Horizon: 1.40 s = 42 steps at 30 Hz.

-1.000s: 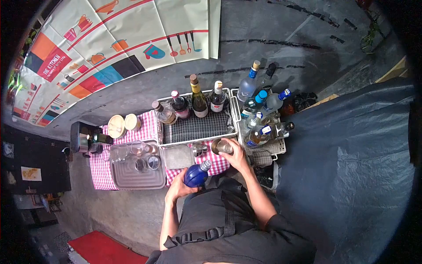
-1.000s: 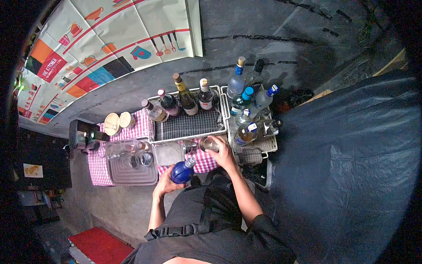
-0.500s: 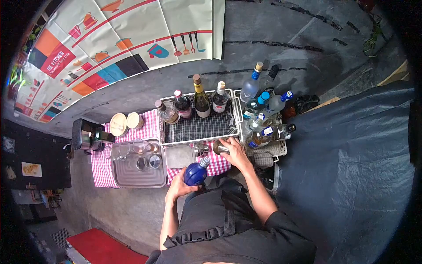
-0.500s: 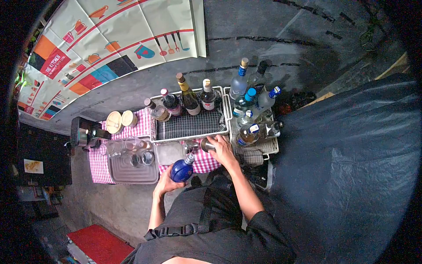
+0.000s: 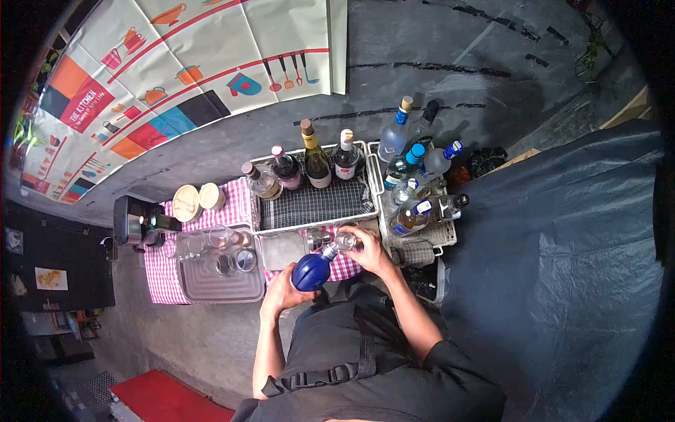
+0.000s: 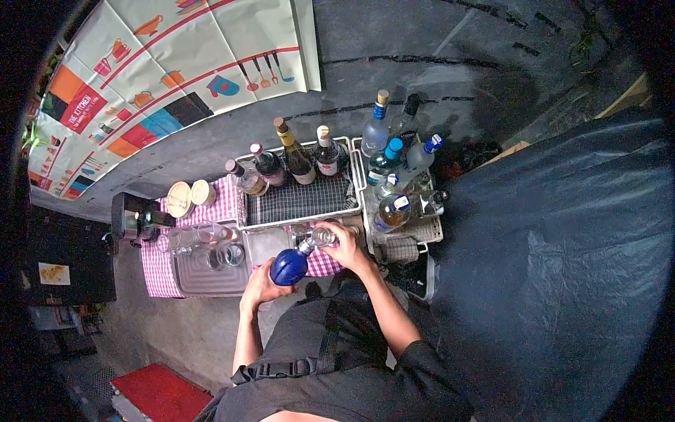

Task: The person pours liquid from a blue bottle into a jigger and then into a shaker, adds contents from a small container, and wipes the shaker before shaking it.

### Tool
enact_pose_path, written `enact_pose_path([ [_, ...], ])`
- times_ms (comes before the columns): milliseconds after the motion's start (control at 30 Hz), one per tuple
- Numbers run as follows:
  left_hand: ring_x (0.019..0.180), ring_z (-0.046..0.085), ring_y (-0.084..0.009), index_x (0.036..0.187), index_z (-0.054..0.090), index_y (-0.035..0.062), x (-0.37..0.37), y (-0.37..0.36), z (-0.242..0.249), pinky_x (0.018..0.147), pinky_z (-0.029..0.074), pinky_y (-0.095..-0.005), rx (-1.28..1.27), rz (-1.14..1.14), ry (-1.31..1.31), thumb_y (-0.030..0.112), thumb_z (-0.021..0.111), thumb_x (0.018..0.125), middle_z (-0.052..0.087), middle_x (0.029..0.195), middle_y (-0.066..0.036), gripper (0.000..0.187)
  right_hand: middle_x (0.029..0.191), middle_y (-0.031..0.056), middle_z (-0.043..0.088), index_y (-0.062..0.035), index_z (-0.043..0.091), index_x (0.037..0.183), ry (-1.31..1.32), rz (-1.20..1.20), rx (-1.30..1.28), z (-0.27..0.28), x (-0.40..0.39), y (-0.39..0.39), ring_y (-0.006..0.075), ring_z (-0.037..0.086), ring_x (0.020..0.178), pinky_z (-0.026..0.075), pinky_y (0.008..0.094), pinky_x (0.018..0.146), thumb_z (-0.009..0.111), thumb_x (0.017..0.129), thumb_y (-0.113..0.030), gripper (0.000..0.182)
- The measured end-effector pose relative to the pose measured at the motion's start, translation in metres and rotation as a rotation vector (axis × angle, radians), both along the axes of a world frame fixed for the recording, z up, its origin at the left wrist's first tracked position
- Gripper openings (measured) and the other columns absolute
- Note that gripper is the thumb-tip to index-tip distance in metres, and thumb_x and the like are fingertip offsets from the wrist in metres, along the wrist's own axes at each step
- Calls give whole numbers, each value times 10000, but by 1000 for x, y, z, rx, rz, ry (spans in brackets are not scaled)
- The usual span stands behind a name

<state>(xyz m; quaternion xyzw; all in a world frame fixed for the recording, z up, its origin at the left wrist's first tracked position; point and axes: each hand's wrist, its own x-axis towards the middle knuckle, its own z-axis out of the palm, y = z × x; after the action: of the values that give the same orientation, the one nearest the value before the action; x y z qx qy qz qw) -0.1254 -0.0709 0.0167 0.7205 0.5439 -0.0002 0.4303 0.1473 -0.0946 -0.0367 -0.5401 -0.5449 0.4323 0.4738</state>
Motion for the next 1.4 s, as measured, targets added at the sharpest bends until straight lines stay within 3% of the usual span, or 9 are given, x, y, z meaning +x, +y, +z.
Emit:
enact_pose_path([
  [100, 1027, 732, -355, 1184, 637, 40, 0, 1, 4, 905, 565, -454, 12, -9, -12, 446, 927, 568, 747, 1064, -213, 793, 1209, 138, 707, 11, 630, 1284, -23, -5, 37, 3, -1, 1, 234, 690, 1119, 565, 375, 953, 785, 778, 35, 529],
  [367, 1024, 734, -357, 1214, 652, 6, -1, 3, 10, 921, 568, -446, 18, -43, 27, 462, 913, 561, 749, 1068, -228, 838, 1262, 178, 690, -19, 665, 1262, -133, 6, 66, 5, 1, 1, 353, 654, 1189, 497, 414, 1044, 716, 727, -11, 537],
  [567, 1023, 740, -344, 1194, 688, -19, 1, 7, 19, 930, 573, -434, -45, -28, 89, 437, 930, 518, 748, 1072, -234, 851, 1323, 185, 670, -5, 643, 1312, -183, 51, 14, 10, 2, 0, 316, 641, 1247, 497, 392, 1081, 711, 744, 72, 577],
  [667, 1006, 745, -342, 1172, 701, -19, 2, 9, 22, 926, 576, -436, -65, -43, 107, 428, 926, 514, 753, 1055, -233, 826, 1314, 188, 668, 1, 641, 1308, -179, 50, 0, 8, 1, 0, 323, 638, 1246, 496, 390, 1081, 696, 738, 81, 578],
  [733, 1057, 725, -347, 1185, 690, 2, 2, 11, 24, 965, 556, -440, -111, -56, 155, 505, 908, 537, 743, 1093, -237, 849, 1310, 187, 668, 2, 641, 1307, -175, 50, -7, 7, 1, -1, 324, 638, 1245, 496, 389, 1081, 692, 735, 82, 579],
  [1400, 1030, 737, -346, 1143, 718, -3, 3, 16, 28, 940, 570, -441, -128, -85, 193, 499, 907, 536, 750, 1064, -239, 810, 1286, 194, 669, 34, 635, 1284, -125, 50, -15, 0, -2, -1, 324, 633, 1244, 488, 379, 1080, 650, 703, 111, 586],
])
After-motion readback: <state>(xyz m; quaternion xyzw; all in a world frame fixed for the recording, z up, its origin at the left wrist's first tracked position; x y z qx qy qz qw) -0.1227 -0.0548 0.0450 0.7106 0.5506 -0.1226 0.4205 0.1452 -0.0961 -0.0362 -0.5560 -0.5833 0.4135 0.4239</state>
